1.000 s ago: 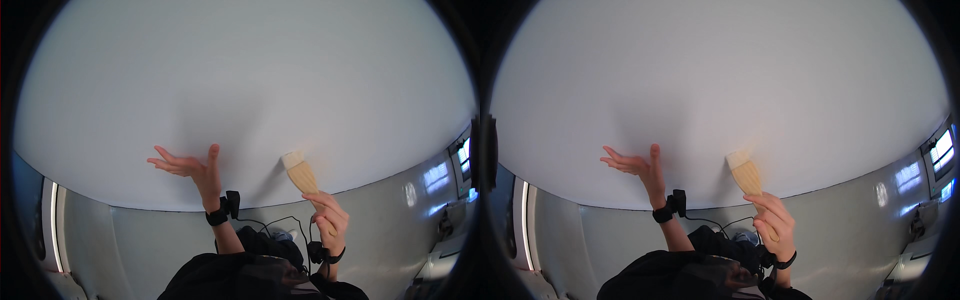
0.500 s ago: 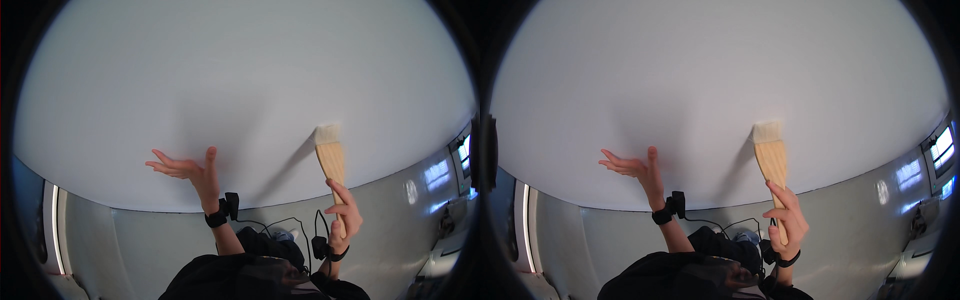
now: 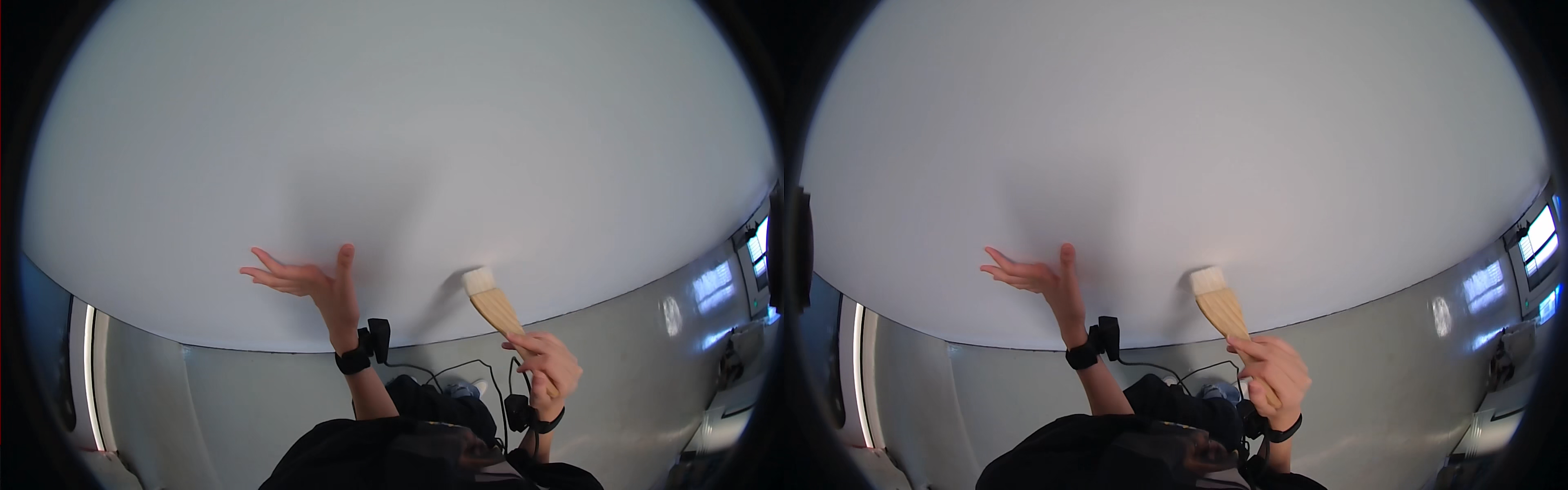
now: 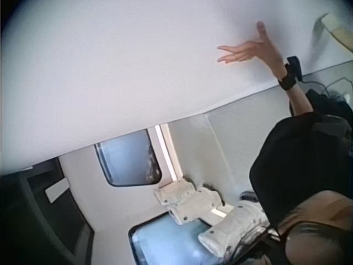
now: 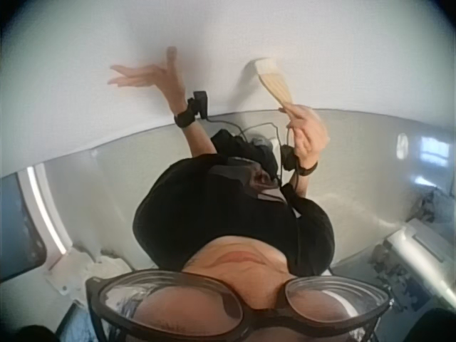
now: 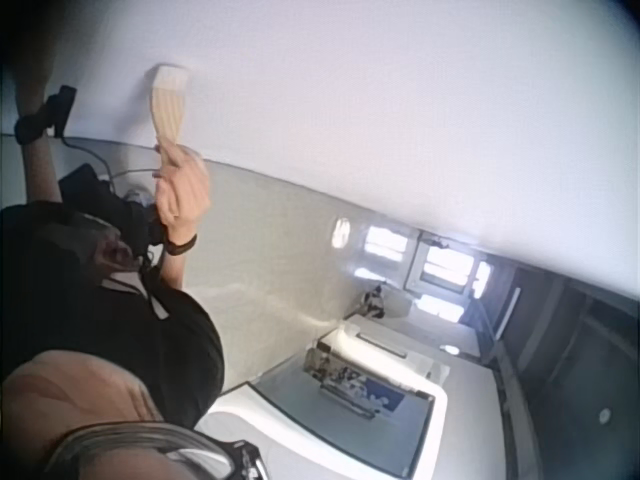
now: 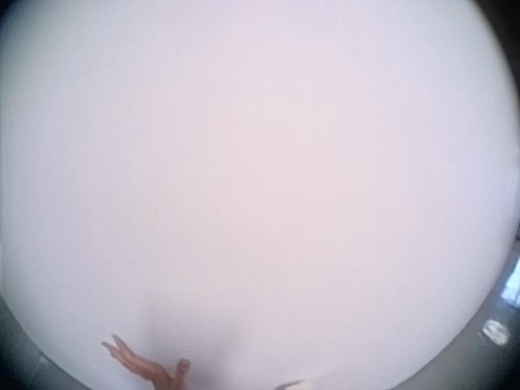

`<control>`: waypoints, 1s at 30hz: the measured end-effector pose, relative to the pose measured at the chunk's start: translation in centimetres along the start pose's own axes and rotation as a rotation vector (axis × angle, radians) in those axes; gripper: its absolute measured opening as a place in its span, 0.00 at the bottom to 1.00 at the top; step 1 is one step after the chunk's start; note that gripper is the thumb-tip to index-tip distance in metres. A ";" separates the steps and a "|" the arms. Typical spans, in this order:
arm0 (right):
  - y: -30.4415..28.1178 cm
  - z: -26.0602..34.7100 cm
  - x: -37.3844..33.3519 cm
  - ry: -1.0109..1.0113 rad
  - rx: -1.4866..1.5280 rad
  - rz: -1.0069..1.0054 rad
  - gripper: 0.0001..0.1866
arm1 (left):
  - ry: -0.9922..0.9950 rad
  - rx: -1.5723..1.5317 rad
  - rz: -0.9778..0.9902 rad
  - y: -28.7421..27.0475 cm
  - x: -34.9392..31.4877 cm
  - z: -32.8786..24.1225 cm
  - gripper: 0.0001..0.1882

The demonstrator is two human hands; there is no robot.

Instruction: The recorder is using a wide paint brush to apply strokes to a white wall surface.

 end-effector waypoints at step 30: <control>-1.6 2.5 1.1 -0.137 0.152 -0.243 0.25 | 0.027 0.028 -0.028 0.3 1.7 0.8 0.72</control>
Point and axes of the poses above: each hand's wrist, its own x-axis towards the middle knuckle, its own y-axis out of the palm, z = x × y, the point moved 10 cm from there along x, towards the middle knuckle, and after that the axes turned 13 degrees about x, right-handed, at the moved point
